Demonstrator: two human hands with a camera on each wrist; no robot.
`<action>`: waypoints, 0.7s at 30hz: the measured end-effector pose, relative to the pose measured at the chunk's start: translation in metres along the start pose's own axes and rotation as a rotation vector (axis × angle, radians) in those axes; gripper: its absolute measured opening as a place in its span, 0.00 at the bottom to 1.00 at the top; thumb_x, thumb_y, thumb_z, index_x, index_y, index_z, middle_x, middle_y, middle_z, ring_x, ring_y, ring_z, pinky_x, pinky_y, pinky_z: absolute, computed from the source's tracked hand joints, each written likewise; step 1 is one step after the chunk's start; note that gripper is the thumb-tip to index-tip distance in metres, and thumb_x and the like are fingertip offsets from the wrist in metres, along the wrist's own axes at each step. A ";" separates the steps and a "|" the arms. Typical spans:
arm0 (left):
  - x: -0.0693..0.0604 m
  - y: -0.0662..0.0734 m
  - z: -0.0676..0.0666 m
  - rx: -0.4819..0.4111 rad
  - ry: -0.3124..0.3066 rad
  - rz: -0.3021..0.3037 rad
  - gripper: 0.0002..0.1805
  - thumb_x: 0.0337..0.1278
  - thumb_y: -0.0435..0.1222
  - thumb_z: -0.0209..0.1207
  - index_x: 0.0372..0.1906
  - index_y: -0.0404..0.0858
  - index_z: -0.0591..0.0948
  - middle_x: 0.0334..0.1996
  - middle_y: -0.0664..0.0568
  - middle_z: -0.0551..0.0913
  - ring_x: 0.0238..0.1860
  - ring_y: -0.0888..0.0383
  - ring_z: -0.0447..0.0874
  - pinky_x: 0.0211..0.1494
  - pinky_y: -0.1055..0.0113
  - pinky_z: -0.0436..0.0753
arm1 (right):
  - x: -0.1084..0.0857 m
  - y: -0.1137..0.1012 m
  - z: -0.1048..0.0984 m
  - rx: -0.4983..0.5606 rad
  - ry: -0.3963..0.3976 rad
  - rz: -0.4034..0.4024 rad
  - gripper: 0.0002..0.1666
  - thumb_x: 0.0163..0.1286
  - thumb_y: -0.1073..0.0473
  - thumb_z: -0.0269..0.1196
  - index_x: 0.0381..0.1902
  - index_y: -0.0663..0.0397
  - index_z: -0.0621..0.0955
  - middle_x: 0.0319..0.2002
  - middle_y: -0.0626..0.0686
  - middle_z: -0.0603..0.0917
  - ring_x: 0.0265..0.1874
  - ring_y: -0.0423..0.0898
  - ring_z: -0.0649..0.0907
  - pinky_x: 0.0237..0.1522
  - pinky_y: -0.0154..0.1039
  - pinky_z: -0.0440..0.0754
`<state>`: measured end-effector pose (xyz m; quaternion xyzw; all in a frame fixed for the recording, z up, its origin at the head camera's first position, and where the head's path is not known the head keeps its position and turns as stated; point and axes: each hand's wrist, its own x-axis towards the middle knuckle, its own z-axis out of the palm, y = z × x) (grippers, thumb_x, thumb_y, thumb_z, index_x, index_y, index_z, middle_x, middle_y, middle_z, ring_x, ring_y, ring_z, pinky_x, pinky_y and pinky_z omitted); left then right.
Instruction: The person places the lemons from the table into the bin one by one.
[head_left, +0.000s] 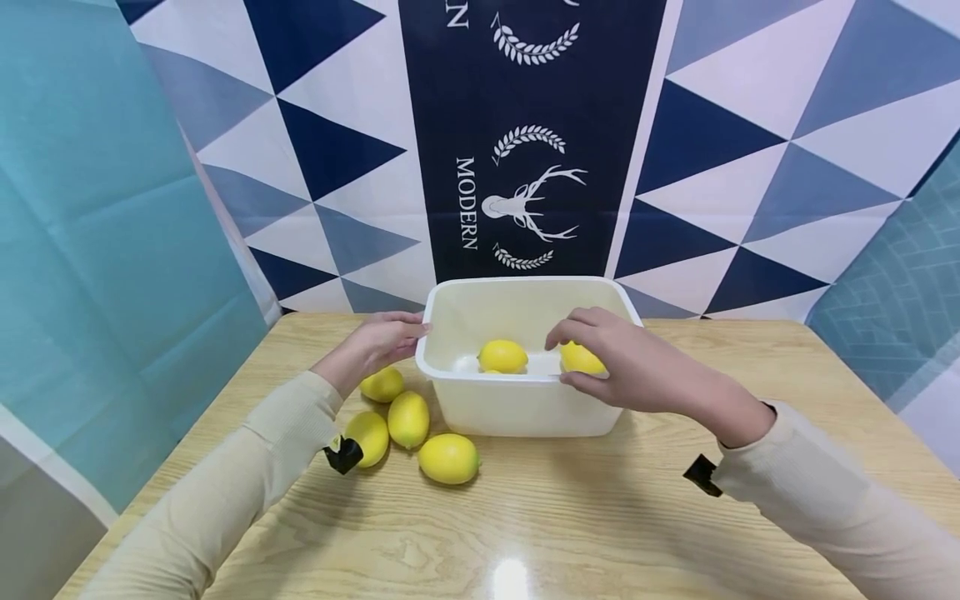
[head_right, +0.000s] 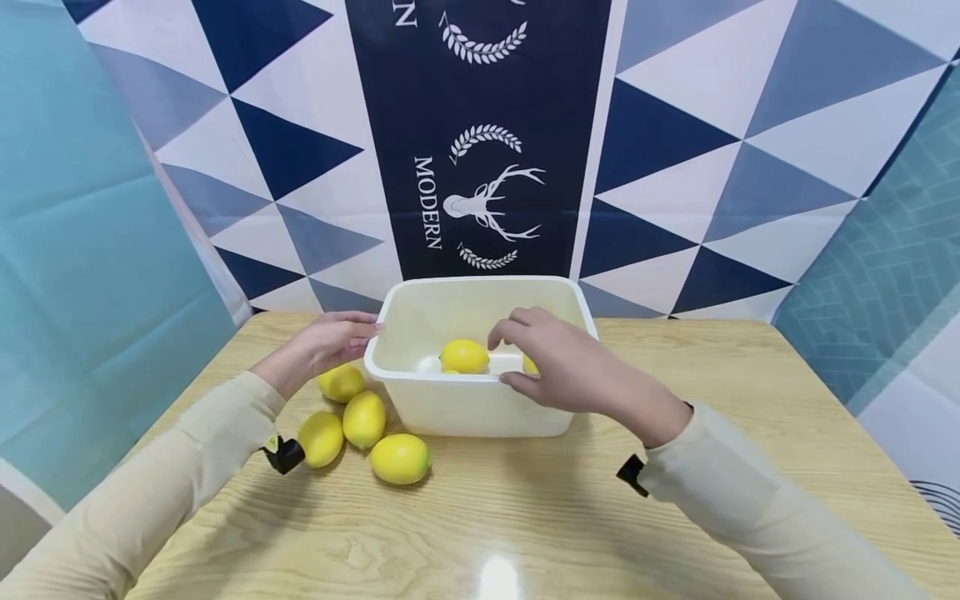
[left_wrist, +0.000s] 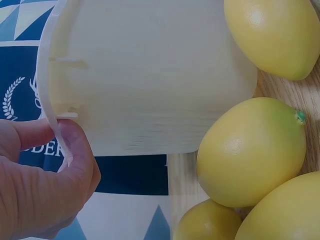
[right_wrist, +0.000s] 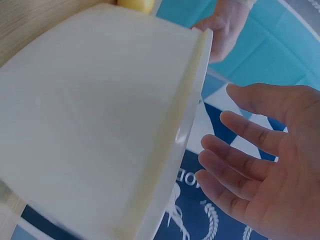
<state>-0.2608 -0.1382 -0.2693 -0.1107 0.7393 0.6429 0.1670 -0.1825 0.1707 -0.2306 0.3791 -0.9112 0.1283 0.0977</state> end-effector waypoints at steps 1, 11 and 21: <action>0.000 -0.001 -0.001 -0.003 -0.002 0.002 0.26 0.66 0.35 0.55 0.67 0.36 0.67 0.63 0.43 0.72 0.59 0.50 0.74 0.69 0.62 0.74 | -0.001 0.002 -0.001 -0.002 0.004 0.006 0.19 0.59 0.59 0.69 0.49 0.50 0.80 0.47 0.48 0.81 0.49 0.48 0.78 0.50 0.44 0.82; 0.001 -0.010 -0.008 -0.029 -0.088 0.059 0.28 0.68 0.37 0.53 0.70 0.36 0.63 0.68 0.41 0.68 0.61 0.50 0.71 0.72 0.60 0.71 | -0.008 0.030 -0.012 -0.006 0.079 0.027 0.19 0.59 0.62 0.69 0.49 0.54 0.80 0.46 0.50 0.83 0.46 0.48 0.81 0.48 0.47 0.82; -0.002 -0.015 -0.009 -0.010 -0.075 0.118 0.28 0.68 0.40 0.54 0.69 0.36 0.66 0.67 0.41 0.70 0.66 0.47 0.72 0.69 0.60 0.73 | -0.015 0.053 -0.018 -0.008 0.136 0.067 0.19 0.61 0.63 0.67 0.50 0.55 0.79 0.48 0.54 0.84 0.46 0.51 0.81 0.48 0.52 0.82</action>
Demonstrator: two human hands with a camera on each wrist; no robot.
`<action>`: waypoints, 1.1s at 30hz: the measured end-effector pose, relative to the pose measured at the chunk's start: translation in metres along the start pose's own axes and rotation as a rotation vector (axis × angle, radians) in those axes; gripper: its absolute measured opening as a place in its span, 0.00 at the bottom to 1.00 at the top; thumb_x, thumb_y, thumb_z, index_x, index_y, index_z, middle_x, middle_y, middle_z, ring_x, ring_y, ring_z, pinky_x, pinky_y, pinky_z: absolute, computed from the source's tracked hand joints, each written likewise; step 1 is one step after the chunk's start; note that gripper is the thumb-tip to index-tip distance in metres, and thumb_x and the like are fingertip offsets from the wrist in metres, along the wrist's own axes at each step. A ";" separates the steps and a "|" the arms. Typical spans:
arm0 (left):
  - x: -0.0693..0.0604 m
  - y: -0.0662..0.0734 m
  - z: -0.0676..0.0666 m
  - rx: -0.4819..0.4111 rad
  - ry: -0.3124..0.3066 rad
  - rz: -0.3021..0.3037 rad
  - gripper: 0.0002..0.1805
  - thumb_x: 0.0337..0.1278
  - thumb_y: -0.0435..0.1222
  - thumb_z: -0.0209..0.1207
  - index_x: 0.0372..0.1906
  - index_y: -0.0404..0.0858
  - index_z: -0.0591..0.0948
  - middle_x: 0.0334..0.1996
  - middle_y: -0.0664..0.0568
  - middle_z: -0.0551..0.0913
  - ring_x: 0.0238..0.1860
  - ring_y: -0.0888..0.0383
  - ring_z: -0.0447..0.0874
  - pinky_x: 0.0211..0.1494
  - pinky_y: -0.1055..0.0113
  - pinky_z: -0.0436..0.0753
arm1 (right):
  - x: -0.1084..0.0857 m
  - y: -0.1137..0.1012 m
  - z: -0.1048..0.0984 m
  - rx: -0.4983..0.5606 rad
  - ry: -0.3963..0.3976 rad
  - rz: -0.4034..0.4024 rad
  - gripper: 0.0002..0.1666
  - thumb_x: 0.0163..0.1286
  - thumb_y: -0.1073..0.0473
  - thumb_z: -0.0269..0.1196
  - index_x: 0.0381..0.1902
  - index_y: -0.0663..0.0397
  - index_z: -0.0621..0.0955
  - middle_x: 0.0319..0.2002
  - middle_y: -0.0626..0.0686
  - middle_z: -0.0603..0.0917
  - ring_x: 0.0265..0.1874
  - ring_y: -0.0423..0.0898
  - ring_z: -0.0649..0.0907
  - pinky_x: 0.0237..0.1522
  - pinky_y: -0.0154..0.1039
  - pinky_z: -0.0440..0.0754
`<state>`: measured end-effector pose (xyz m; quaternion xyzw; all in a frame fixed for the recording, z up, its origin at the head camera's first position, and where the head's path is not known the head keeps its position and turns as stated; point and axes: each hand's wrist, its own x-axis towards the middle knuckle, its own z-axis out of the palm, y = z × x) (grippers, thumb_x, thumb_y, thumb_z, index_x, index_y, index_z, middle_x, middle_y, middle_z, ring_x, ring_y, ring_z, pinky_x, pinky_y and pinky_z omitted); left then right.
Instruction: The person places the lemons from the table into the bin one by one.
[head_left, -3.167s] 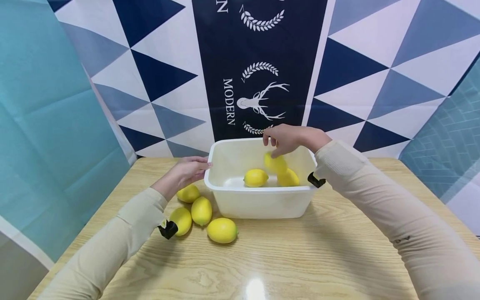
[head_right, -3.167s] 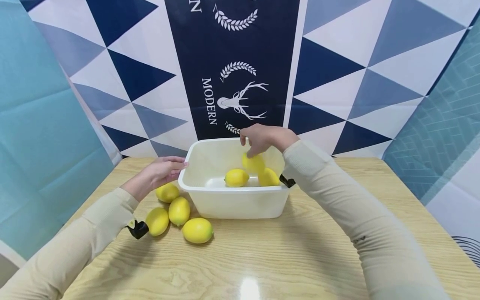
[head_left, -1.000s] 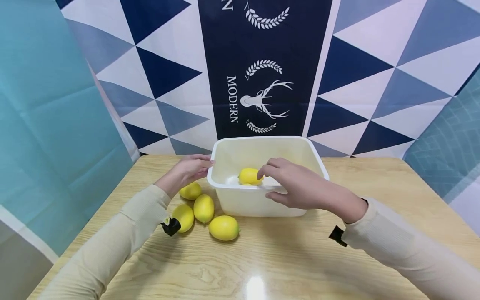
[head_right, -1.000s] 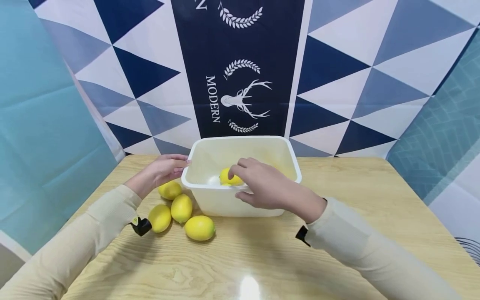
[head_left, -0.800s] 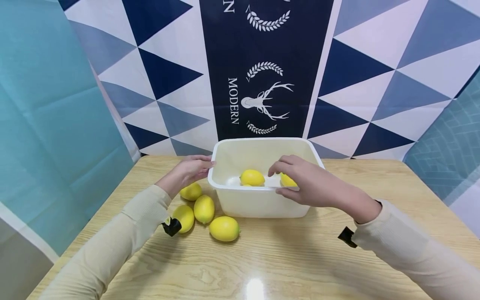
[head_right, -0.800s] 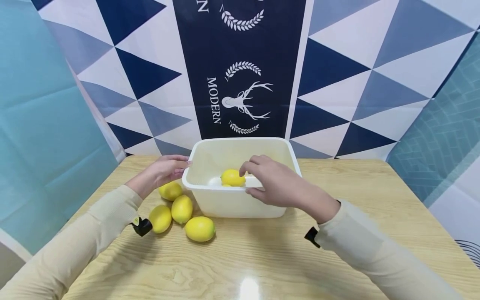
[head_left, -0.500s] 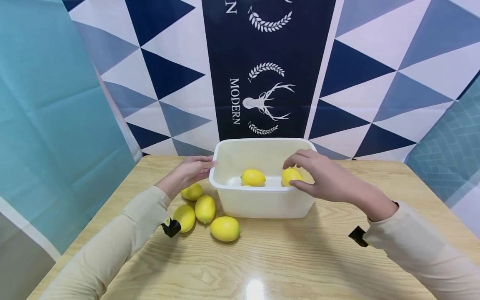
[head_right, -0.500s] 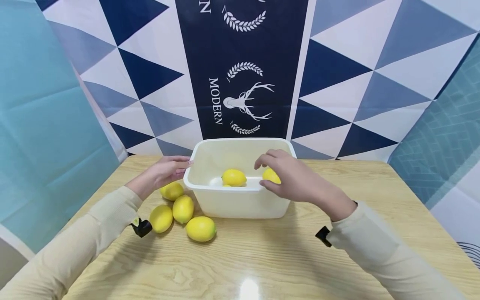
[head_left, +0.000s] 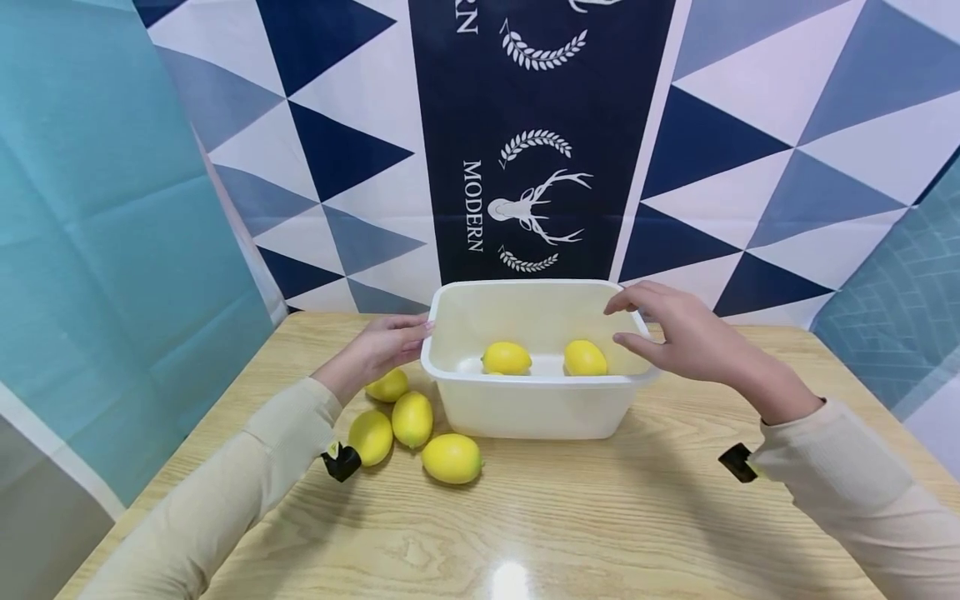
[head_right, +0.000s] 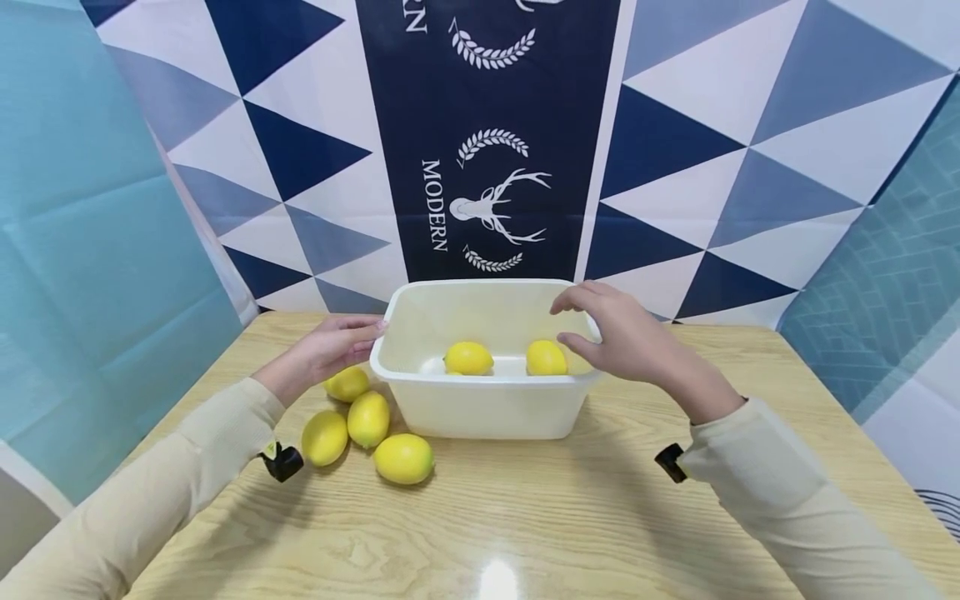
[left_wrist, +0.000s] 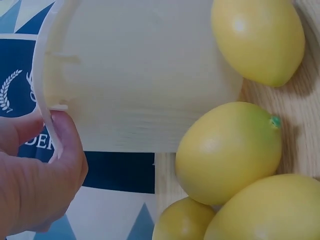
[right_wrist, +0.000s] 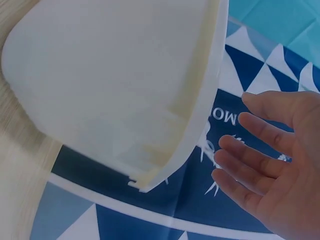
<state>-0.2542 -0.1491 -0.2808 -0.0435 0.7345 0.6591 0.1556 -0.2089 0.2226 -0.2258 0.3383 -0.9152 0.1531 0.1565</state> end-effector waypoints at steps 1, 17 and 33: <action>-0.001 -0.001 0.000 0.011 0.017 0.004 0.28 0.68 0.41 0.54 0.68 0.36 0.67 0.66 0.42 0.71 0.66 0.47 0.73 0.68 0.61 0.75 | -0.001 0.002 0.001 0.004 0.001 0.007 0.19 0.61 0.63 0.67 0.50 0.55 0.79 0.48 0.54 0.83 0.46 0.52 0.81 0.48 0.53 0.82; -0.027 -0.010 0.001 0.413 0.253 0.282 0.24 0.66 0.49 0.55 0.62 0.42 0.74 0.61 0.46 0.78 0.61 0.49 0.77 0.63 0.55 0.79 | -0.006 0.032 0.013 0.057 0.142 0.151 0.25 0.61 0.65 0.67 0.56 0.59 0.76 0.53 0.62 0.78 0.50 0.61 0.79 0.48 0.60 0.82; -0.044 -0.015 -0.011 0.717 0.235 0.783 0.27 0.60 0.42 0.61 0.63 0.41 0.73 0.63 0.48 0.76 0.64 0.48 0.70 0.69 0.45 0.69 | -0.007 0.049 0.022 0.324 0.051 0.454 0.30 0.71 0.53 0.57 0.65 0.63 0.68 0.62 0.68 0.72 0.59 0.66 0.76 0.57 0.61 0.77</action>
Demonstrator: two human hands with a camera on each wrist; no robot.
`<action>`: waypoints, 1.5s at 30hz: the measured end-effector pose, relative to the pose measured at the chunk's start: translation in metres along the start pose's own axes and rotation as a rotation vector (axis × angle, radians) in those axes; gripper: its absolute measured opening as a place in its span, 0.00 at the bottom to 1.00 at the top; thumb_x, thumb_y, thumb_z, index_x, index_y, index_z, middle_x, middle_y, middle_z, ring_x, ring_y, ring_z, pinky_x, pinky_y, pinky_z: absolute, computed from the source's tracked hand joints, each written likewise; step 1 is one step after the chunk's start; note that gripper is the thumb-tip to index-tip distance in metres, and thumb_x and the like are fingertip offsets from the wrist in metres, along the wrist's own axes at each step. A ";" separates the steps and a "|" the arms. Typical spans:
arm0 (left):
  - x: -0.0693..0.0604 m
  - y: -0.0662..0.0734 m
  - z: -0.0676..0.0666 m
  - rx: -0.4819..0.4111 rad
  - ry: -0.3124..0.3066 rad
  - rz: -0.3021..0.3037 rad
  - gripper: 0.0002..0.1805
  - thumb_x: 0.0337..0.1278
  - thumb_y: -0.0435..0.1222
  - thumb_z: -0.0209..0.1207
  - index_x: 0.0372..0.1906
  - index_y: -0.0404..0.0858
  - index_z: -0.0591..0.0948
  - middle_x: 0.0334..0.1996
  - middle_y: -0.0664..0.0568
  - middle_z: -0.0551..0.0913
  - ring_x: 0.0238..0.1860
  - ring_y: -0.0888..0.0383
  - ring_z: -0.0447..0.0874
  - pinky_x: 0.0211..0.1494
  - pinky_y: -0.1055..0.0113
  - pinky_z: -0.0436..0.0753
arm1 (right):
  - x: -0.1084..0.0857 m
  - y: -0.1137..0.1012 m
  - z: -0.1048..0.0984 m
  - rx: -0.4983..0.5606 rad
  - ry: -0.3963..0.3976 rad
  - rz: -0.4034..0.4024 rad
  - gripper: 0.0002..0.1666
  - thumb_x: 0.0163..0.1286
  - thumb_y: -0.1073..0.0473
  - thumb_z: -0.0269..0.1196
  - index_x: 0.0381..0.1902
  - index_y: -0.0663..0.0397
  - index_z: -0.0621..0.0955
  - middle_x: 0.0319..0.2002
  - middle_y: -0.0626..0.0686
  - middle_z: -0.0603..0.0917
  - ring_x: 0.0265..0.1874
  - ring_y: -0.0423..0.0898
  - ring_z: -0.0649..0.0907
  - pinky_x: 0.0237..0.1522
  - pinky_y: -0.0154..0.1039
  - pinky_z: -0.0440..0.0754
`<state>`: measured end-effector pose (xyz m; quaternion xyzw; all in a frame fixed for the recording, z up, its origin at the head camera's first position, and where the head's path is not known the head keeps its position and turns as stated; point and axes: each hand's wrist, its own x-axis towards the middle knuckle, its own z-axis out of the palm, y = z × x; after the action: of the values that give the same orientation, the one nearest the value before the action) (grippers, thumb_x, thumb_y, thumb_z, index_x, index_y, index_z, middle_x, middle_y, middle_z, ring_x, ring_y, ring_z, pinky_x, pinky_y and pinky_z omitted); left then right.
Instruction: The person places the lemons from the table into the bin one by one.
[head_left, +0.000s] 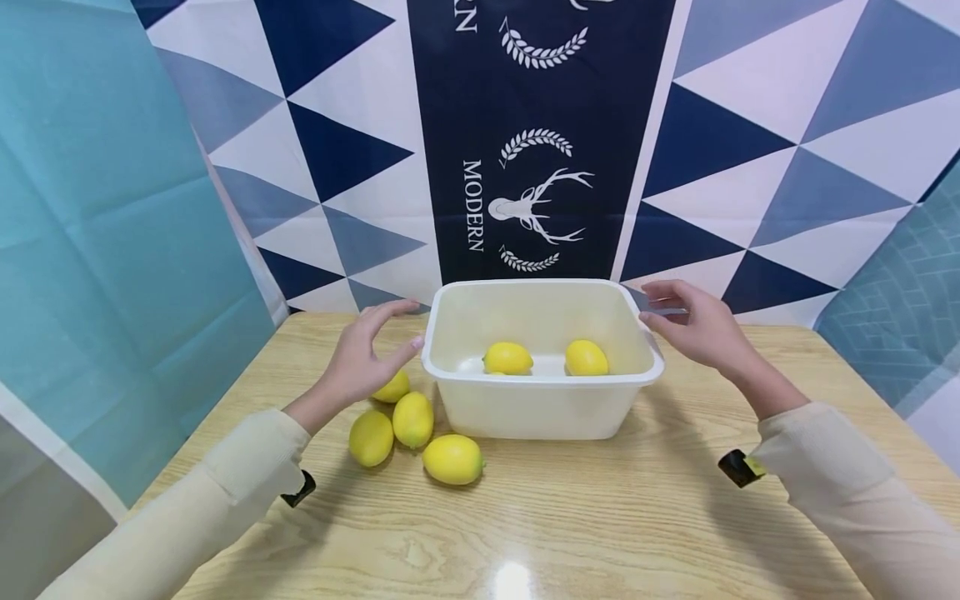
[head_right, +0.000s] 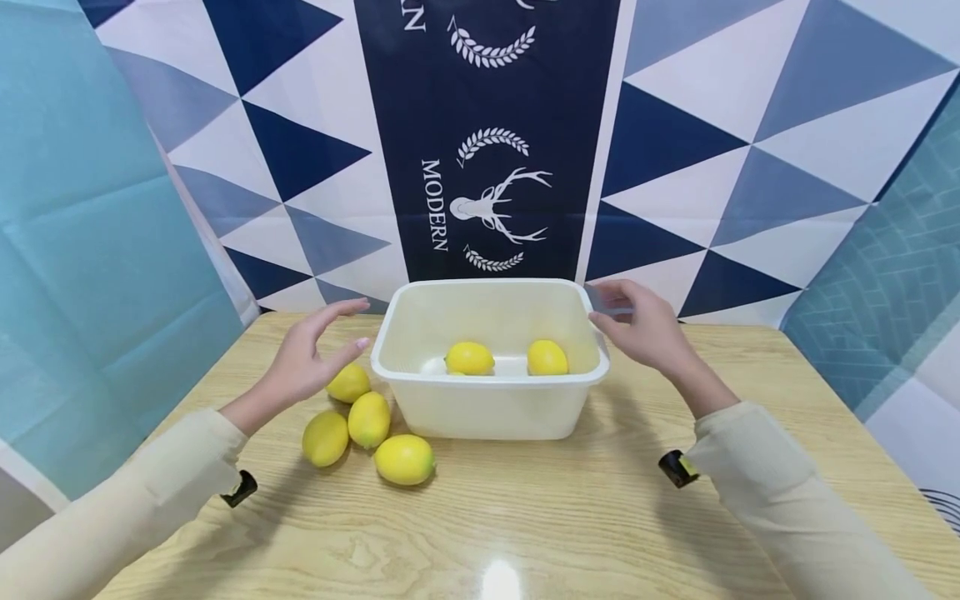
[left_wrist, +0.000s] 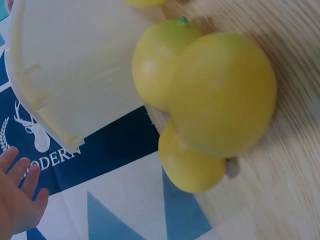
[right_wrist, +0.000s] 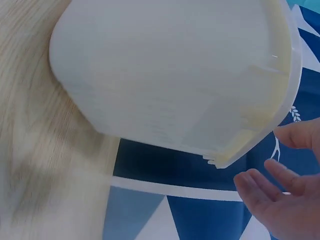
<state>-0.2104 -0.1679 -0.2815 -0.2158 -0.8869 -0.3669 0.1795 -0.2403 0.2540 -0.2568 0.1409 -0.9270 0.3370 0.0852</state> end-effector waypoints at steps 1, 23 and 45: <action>-0.001 0.000 0.000 0.019 0.006 0.029 0.27 0.59 0.42 0.61 0.64 0.41 0.73 0.63 0.48 0.76 0.65 0.48 0.70 0.69 0.44 0.69 | 0.001 0.001 -0.001 0.022 -0.023 0.039 0.31 0.72 0.50 0.56 0.66 0.63 0.67 0.64 0.68 0.71 0.61 0.65 0.74 0.59 0.61 0.76; -0.027 0.006 -0.001 0.355 0.023 0.523 0.31 0.53 0.46 0.62 0.62 0.40 0.74 0.66 0.48 0.74 0.66 0.49 0.69 0.71 0.50 0.66 | 0.031 0.028 -0.013 0.815 -0.388 0.411 0.21 0.75 0.57 0.53 0.61 0.60 0.71 0.35 0.36 0.86 0.39 0.30 0.84 0.47 0.26 0.84; -0.050 0.007 0.017 0.534 -0.044 0.918 0.32 0.44 0.46 0.69 0.56 0.37 0.78 0.55 0.47 0.82 0.56 0.51 0.79 0.62 0.58 0.78 | 0.046 0.022 -0.016 0.978 -0.514 0.641 0.14 0.73 0.63 0.54 0.30 0.49 0.84 0.32 0.45 0.88 0.34 0.36 0.86 0.44 0.30 0.86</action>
<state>-0.1678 -0.1640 -0.3123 -0.5361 -0.7674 -0.0072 0.3517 -0.2901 0.2711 -0.2468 -0.0445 -0.6529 0.6855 -0.3191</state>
